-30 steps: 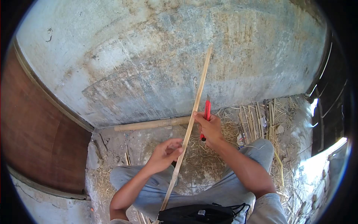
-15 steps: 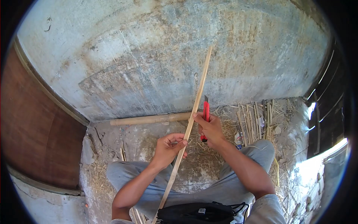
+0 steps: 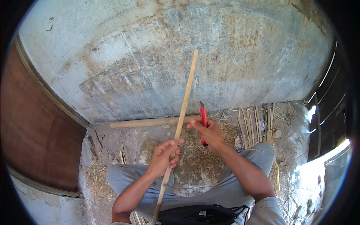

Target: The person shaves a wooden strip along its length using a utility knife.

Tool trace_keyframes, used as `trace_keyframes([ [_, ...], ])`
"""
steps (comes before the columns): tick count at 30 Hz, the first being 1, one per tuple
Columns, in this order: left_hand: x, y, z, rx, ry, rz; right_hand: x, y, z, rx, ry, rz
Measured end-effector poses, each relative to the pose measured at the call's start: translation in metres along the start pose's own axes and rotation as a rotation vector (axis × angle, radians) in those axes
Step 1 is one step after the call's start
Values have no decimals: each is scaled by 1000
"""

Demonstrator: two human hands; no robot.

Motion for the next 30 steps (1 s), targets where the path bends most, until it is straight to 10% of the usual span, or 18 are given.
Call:
trace_keyframes([
  [30,-13,-3,-8,-60,-144,-24,20,65,-46,-750,-221,-935],
])
Point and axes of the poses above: each hand's wrist, its own z-axis towards the middle knuckle, its own x-axis out of the palm, y = z × x, the point moved 9 cm from there along z, towards the middle knuckle, and after that the axes turned 14 degrees about -z, right-handed, at the moved point
